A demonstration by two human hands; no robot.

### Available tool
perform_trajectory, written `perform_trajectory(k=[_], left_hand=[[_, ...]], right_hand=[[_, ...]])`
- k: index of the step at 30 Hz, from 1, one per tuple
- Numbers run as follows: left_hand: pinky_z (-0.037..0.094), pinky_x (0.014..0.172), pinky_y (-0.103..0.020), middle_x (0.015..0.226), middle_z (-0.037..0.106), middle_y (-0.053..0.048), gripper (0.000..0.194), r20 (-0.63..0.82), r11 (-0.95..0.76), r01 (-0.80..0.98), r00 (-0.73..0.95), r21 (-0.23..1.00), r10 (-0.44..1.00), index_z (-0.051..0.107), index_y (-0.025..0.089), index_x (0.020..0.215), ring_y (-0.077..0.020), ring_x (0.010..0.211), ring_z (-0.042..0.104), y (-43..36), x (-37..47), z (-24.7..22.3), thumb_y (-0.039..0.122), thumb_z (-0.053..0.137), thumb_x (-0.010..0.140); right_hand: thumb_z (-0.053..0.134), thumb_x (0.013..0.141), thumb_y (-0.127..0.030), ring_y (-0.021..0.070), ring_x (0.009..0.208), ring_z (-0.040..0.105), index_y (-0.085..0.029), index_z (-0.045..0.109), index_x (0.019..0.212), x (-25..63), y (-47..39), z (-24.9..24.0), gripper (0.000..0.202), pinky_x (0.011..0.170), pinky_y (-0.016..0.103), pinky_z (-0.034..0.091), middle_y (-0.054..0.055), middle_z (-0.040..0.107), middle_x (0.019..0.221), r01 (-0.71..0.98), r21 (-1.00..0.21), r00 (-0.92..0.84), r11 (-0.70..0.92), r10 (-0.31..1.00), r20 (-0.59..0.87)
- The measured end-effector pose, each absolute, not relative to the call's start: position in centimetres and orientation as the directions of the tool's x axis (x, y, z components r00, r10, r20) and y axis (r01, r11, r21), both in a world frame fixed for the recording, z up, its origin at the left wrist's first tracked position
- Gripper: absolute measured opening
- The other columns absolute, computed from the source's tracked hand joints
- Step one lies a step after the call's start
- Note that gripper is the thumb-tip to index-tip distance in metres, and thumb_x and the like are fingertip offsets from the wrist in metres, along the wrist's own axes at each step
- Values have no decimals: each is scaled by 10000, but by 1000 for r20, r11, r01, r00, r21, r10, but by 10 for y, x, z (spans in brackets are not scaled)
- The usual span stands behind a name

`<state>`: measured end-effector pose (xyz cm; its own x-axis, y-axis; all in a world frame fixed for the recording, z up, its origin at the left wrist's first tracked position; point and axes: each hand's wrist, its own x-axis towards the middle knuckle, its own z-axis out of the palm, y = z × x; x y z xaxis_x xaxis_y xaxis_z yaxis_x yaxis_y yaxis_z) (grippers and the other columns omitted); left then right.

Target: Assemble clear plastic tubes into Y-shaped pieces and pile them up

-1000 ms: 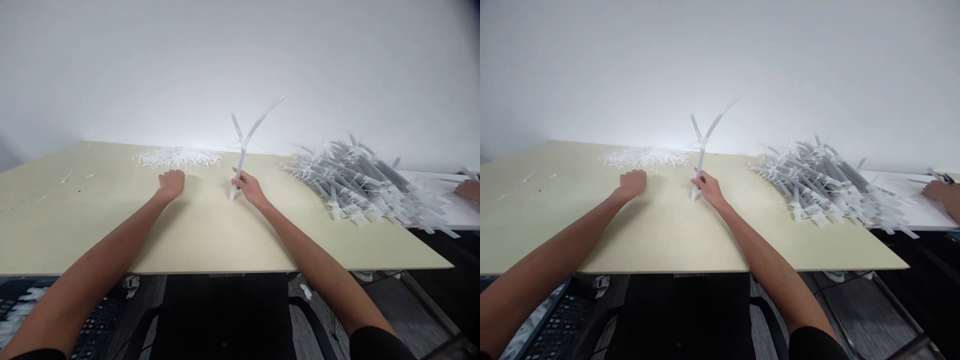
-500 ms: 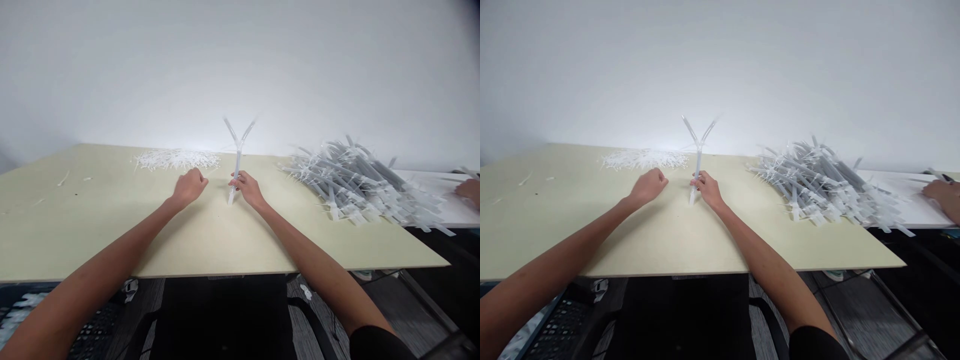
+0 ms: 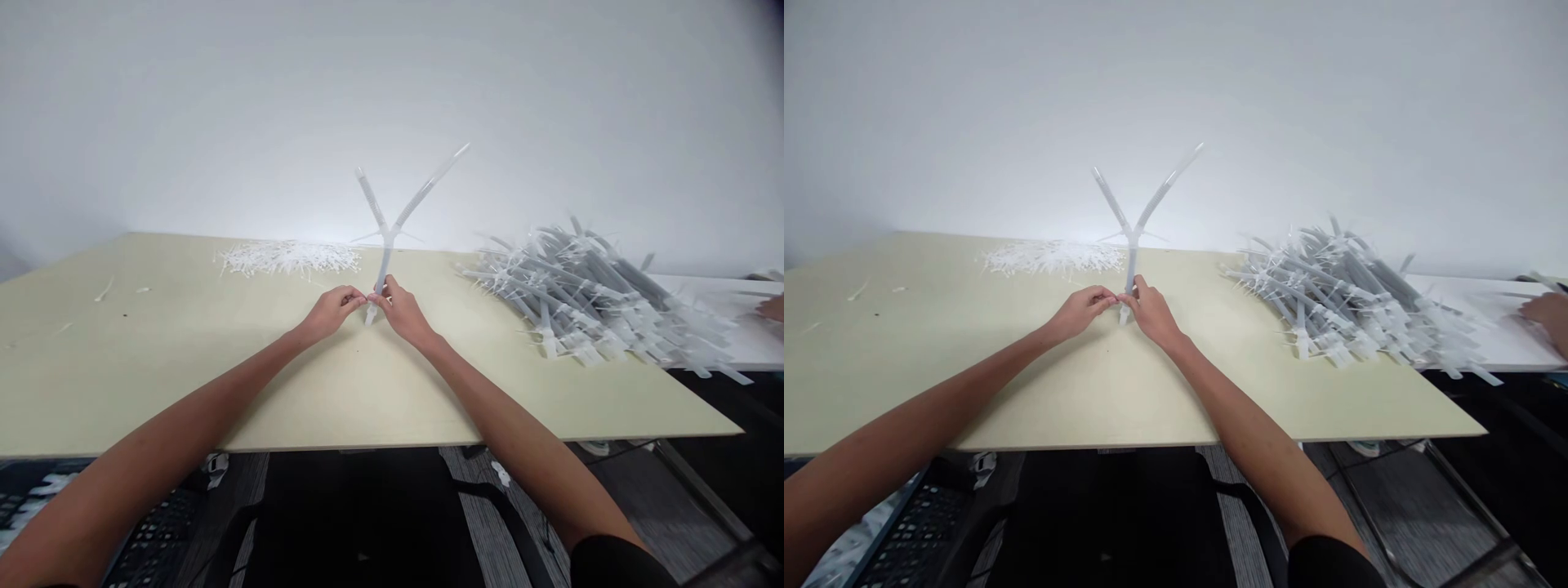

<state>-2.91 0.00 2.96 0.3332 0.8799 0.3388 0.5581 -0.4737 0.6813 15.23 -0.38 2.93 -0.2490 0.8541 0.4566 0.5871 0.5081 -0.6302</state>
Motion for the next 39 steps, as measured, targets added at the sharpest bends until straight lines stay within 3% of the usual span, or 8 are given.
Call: perform_trajectory(k=[4,10,21,27,32,39], left_hand=[[380,645,-271,847,600,-23,370,313,-453,549,333,703,889,641,209,943,-149,710,497,-1,-28,29,501,433,854],[420,724,-295,871,558,-34,342,353,-543,565,417,621,838,623,207,1014,-161,761,529,-4,-26,27,454,462,840],[434,783,-319,937,496,-37,532,295,-589,575,526,568,798,546,211,1091,-188,853,525,-14,-23,24,609,557,739],[427,756,-317,905,526,-44,403,351,-555,608,431,568,831,568,194,1022,-184,829,540,-10,-21,19,527,415,856],[423,789,-322,911,548,-43,375,370,-548,601,404,582,836,579,204,1061,-184,841,547,-11,-20,20,485,437,856],[416,757,-298,951,606,-34,306,358,-475,526,313,706,880,584,204,1022,-171,843,555,-9,-18,18,420,437,862]], right_hand=[[407,905,-398,187,685,589,-230,434,918,157,-5,32,170,622,270,378,21,640,765,651,-583,-303,486,871,387],[420,904,-427,177,646,596,-237,443,881,158,-8,35,193,583,252,364,5,628,667,661,-596,-271,456,886,377],[465,862,-435,139,572,592,-226,493,836,154,-10,34,213,608,247,428,-28,610,606,506,-762,-228,404,915,334],[447,866,-416,141,575,582,-224,472,813,152,-10,34,200,612,246,419,-31,594,580,532,-736,-220,420,907,359],[439,869,-424,141,577,578,-225,462,807,151,-11,37,210,610,243,408,-27,589,585,555,-721,-220,414,910,353],[428,875,-434,137,586,549,-219,505,827,152,-11,37,233,600,243,399,-22,579,598,585,-684,-233,434,899,371]])
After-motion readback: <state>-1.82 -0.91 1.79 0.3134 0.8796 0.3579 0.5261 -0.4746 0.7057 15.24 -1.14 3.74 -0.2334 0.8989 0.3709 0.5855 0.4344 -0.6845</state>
